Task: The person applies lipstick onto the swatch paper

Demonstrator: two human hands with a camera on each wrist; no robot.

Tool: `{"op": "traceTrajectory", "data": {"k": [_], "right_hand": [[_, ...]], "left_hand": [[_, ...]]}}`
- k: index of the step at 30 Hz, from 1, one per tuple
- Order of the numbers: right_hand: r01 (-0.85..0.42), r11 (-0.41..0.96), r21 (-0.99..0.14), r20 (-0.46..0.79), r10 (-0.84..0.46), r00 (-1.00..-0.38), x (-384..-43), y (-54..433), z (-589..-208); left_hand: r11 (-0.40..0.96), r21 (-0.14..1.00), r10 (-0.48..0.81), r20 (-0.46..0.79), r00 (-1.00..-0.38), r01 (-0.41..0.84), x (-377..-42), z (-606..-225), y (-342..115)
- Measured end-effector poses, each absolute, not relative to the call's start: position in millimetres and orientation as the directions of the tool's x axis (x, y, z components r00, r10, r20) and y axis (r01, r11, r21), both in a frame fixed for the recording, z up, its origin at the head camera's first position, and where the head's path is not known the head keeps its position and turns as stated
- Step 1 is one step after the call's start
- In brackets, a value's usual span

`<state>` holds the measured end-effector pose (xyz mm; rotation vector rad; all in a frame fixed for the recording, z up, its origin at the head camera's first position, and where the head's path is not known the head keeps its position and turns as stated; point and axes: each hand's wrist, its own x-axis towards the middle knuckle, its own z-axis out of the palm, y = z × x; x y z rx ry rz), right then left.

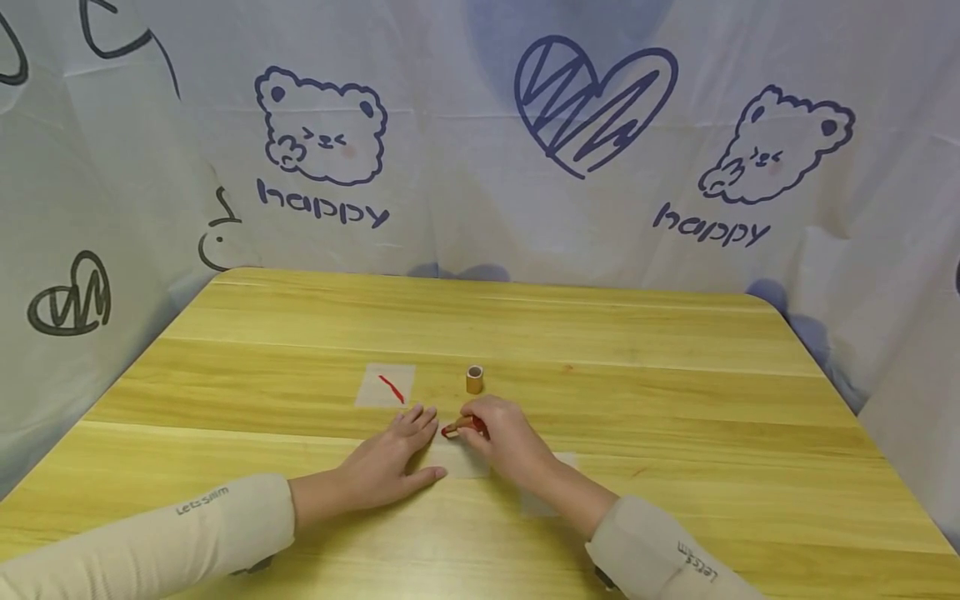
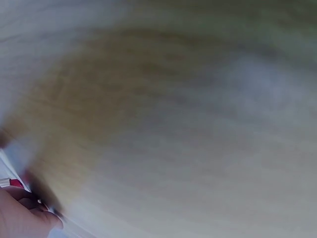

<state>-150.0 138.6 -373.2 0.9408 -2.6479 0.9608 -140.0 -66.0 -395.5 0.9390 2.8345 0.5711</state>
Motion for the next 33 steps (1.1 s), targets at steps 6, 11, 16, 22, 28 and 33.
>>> {"op": "traceTrajectory", "data": {"k": [6, 11, 16, 22, 28, 33], "right_hand": [[-0.603, 0.607, -0.519, 0.316, -0.519, -0.794, -150.5, 137.3, -369.8], [-0.598, 0.619, -0.509, 0.281, -0.537, -0.795, -151.7, 135.8, -366.3], [-0.610, 0.619, -0.494, 0.276, -0.554, -0.785, -151.8, 134.8, -364.7], [-0.625, 0.618, -0.477, 0.285, -0.563, -0.775, -151.0, 134.2, -363.2], [-0.633, 0.625, -0.456, 0.279, -0.575, -0.769, -150.6, 133.4, -360.6], [-0.638, 0.627, -0.446, 0.269, -0.586, -0.764, -151.2, 132.5, -358.6]], "left_hand": [[0.746, 0.374, 0.594, 0.000, -0.805, 0.551, -140.7, -395.4, -66.0], [0.749, 0.371, 0.595, -0.010, -0.804, 0.550, -141.1, -394.8, -66.2], [0.750, 0.351, 0.601, -0.010, -0.799, 0.560, -141.8, -395.4, -66.2], [0.752, 0.342, 0.604, -0.016, -0.797, 0.563, -141.5, -394.4, -66.3], [0.754, 0.337, 0.603, -0.016, -0.798, 0.563, -142.2, -394.5, -66.3], [0.754, 0.329, 0.607, -0.017, -0.795, 0.569, -142.7, -395.1, -66.4]]}}
